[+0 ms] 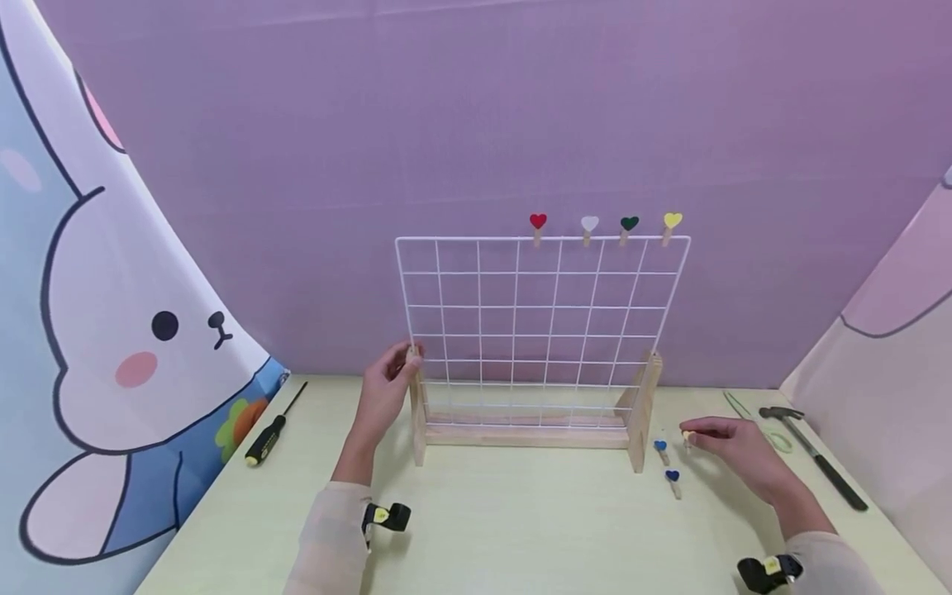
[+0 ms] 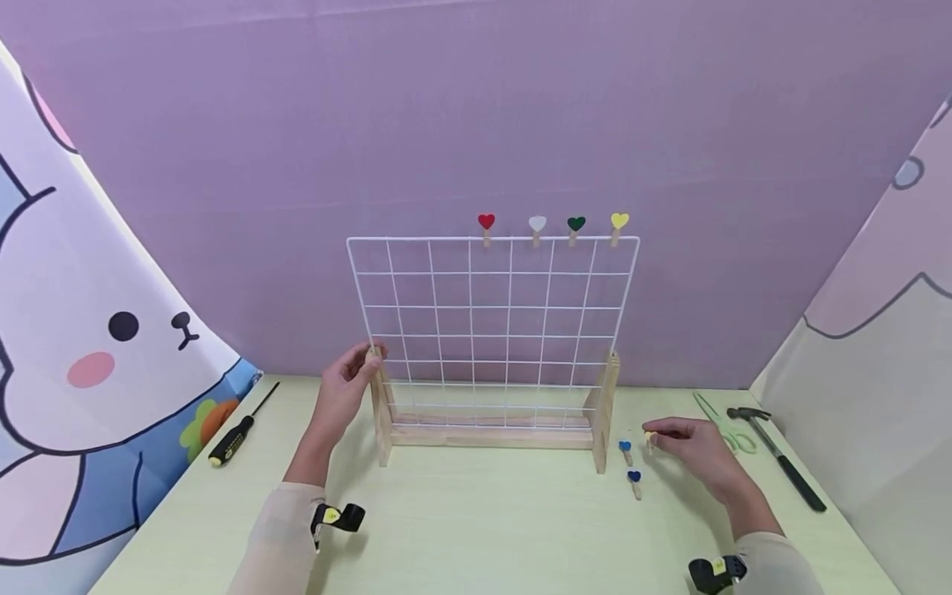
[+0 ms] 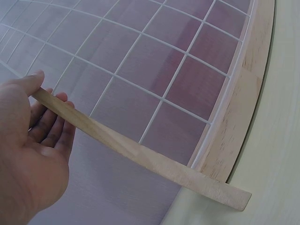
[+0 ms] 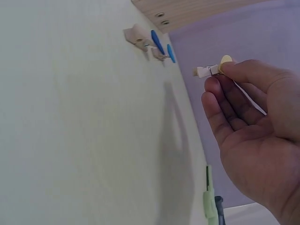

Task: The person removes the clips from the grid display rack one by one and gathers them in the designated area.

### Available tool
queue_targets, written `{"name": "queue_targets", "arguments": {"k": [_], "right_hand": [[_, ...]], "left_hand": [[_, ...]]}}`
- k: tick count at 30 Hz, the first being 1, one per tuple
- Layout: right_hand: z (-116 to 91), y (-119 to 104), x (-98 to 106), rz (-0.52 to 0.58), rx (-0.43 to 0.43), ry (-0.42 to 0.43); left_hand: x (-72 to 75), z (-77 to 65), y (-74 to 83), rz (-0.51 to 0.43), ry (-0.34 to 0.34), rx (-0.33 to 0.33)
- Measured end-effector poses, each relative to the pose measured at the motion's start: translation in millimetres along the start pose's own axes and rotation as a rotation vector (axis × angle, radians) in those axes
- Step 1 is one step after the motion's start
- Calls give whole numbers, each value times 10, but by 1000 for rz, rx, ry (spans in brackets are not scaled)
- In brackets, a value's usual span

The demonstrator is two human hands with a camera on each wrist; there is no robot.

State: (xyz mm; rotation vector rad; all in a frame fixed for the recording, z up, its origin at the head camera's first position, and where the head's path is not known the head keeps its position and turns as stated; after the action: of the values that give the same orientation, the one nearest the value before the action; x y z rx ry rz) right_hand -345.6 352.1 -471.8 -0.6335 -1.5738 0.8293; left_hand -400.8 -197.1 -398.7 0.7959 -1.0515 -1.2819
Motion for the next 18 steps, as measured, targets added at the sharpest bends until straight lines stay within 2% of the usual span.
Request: {"name": "queue_targets", "arguments": {"k": [4, 10, 18], "right_hand": [[36, 44, -34, 34, 19, -13], [64, 137, -90, 43, -13, -29], [72, 158, -103, -7, -29, -24]], "left_hand": [[4, 17, 17, 2, -4, -3], [18, 19, 33, -4, -5, -6], [5, 14, 8, 8, -5, 6]]}}
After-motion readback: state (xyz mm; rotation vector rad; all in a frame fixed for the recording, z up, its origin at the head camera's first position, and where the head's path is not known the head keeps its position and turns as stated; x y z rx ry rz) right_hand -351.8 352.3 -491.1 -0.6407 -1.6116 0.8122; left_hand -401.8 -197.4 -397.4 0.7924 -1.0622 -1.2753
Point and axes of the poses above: each hand's wrist, its own z-axis towards the middle knuckle, its own x-axis out of the back of the hand, y = z × x, the point moved 7 cm from there along z, towards the middle knuckle, and after that the axes turned 7 degrees about -y, right-handed, at the moved point
